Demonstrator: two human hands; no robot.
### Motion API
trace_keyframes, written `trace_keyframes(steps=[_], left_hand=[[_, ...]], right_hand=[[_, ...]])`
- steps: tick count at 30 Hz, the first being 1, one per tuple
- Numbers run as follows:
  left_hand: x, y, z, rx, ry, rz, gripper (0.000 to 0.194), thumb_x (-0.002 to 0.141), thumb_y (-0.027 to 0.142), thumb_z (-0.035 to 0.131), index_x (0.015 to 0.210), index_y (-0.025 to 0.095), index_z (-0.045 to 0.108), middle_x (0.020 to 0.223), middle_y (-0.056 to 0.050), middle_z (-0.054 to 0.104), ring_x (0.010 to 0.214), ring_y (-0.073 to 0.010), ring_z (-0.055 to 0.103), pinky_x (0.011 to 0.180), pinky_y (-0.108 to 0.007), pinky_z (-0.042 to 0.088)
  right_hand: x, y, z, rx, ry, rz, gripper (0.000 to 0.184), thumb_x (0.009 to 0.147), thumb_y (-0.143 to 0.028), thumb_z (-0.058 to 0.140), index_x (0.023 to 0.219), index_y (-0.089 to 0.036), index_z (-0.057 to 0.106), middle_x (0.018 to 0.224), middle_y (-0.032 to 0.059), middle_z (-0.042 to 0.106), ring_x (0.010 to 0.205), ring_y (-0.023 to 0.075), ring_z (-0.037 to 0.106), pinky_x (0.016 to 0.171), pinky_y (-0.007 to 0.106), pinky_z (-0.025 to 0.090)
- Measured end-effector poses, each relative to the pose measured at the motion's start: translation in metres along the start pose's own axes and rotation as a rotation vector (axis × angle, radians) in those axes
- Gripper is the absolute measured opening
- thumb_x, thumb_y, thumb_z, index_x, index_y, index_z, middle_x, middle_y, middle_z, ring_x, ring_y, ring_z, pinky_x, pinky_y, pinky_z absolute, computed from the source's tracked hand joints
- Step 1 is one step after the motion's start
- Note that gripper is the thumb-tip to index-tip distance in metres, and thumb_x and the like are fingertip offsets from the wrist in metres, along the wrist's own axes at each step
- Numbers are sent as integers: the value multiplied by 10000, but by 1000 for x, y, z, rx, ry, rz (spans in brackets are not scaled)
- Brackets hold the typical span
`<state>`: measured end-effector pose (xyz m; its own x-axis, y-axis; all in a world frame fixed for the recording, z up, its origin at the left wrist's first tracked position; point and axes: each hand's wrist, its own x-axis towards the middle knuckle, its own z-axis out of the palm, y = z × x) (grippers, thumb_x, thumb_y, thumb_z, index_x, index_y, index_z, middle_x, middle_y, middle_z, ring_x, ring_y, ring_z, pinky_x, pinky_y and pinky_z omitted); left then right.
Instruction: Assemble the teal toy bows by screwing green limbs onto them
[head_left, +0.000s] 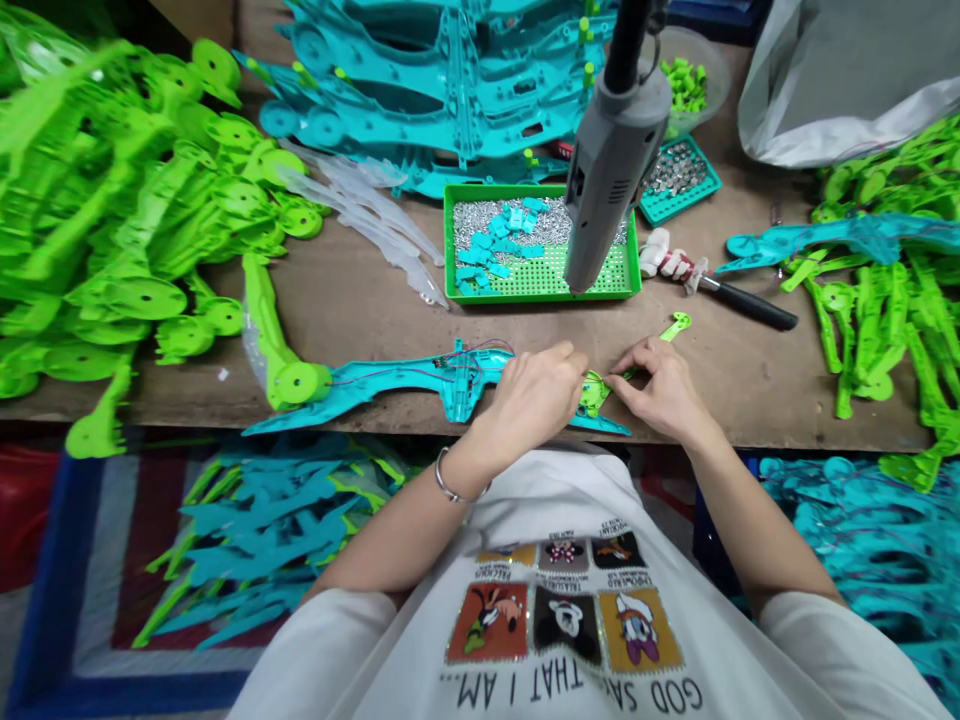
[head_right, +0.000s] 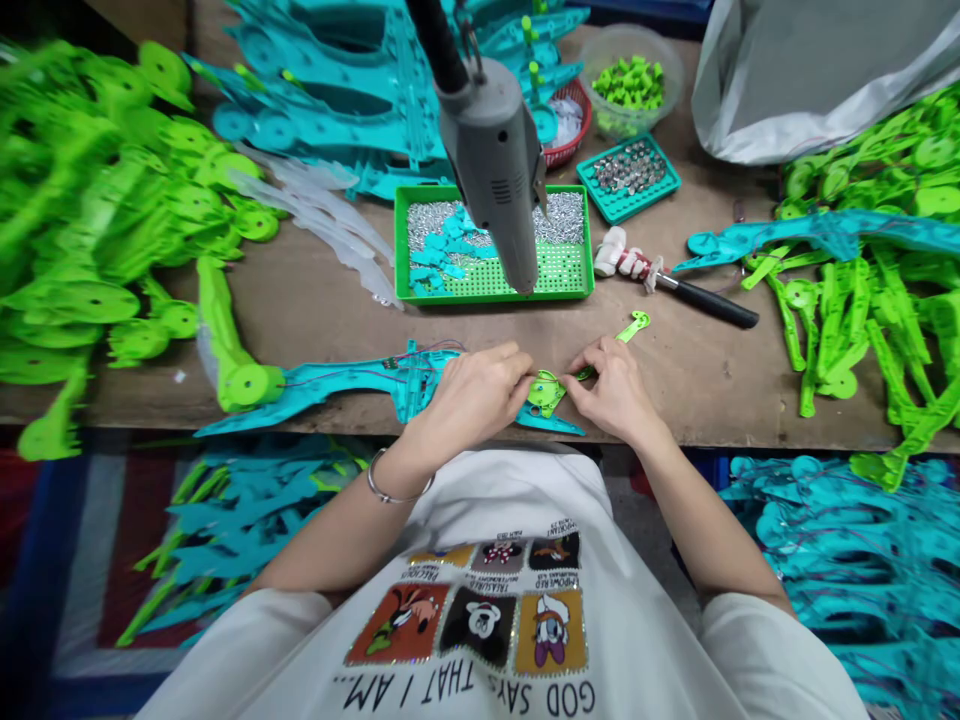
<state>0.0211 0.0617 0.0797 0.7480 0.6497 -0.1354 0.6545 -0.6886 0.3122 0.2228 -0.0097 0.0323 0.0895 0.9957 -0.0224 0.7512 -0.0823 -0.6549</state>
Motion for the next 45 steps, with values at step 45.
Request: trace_keyframes(steps=[45], left_hand=[[-21,-20,23,69,58,-44,240,1010,240,495,895,211,703,963,-55,642,776,-183,620,563,-311,314]], right_hand=[[-5,-7,4,-166,-112,-352,326,953,-64,471,1079,-213,732,1014,80,646,910,224,520,823,373,391]])
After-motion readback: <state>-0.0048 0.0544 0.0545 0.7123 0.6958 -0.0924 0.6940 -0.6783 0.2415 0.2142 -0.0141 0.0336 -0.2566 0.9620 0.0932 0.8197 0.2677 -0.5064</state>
